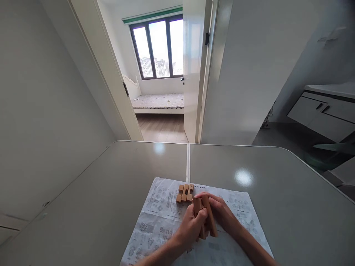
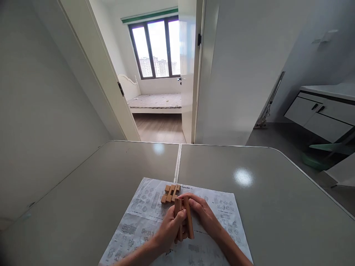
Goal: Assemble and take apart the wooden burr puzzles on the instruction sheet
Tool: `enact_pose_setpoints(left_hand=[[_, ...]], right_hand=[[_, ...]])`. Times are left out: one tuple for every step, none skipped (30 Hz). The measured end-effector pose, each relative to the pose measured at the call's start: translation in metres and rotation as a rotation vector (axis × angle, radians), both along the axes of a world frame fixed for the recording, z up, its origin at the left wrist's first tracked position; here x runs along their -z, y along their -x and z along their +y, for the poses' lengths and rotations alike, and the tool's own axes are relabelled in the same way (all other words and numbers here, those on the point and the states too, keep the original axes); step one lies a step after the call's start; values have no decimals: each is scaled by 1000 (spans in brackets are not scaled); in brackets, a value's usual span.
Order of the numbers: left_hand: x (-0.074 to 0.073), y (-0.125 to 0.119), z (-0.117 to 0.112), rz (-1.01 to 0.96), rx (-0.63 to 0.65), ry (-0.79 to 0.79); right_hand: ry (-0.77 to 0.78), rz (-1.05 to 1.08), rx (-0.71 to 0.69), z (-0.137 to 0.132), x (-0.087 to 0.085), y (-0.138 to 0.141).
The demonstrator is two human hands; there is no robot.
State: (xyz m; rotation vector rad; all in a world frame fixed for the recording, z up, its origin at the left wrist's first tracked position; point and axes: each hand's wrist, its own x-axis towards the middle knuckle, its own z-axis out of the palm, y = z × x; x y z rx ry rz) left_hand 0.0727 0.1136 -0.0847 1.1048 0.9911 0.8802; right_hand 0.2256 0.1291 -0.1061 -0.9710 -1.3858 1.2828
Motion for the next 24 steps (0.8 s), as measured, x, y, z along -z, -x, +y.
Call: enact_pose_setpoints(left_hand=[[1,0,0,-5,12,3],[3,-1,0,-7,20,5],[3,-1,0,-6,25,6],[4,-1,0,-1,28,6],[4,-2,0,5,28,8],[4,-2,0,11,32,12],[4,-2,0,18,35,16],[3,-2,0,23,39,21],[3,-2,1,26,41,24],[2,-2,1,28,41,24],[2,-2,1,28,40,22],[1,-2,2,28,41,19],[1,-2,2,27,40,16],[0,-2,2,24,40,13],[-1,-2,2,21,44,9],[-2,-2,3,19,49,6],[-2,-1,3,18,54,4],[-3,-1,3,18,57,3],[-3,-1,3,17,60,5],[-3,-1,3,16,60,9],[-3,-1,4,13,55,15],[-2,-1,4,10,47,25],[-1,-1,4,7,39,37],[0,-2,4,5,33,51]], right_hand=[[-6,20,-34,1,0,0],[-12,39,-74,1,-1,0],[-19,49,-95,1,-1,-1],[-27,46,-97,2,-1,-1],[-34,37,-99,2,-1,-2],[-39,25,-100,2,0,-2],[-41,15,-97,2,0,-2],[-40,8,-94,2,1,-2],[-37,5,-90,2,2,-3],[-32,3,-88,2,3,-3],[-28,2,-89,2,3,-2],[-25,3,-91,3,4,-2],[-24,5,-93,3,4,-2],[-24,8,-96,3,4,-2],[-23,13,-100,3,4,-3],[-20,18,-107,2,3,-3],[-17,22,-111,2,3,-3],[-13,24,-113,2,3,-3],[-11,23,-115,2,2,-3],[-10,21,-115,2,2,-3],[-11,20,-114,2,1,-3],[-13,21,-114,2,1,-3],[-11,24,-117,2,1,-3],[-7,27,-119,2,1,-3]])
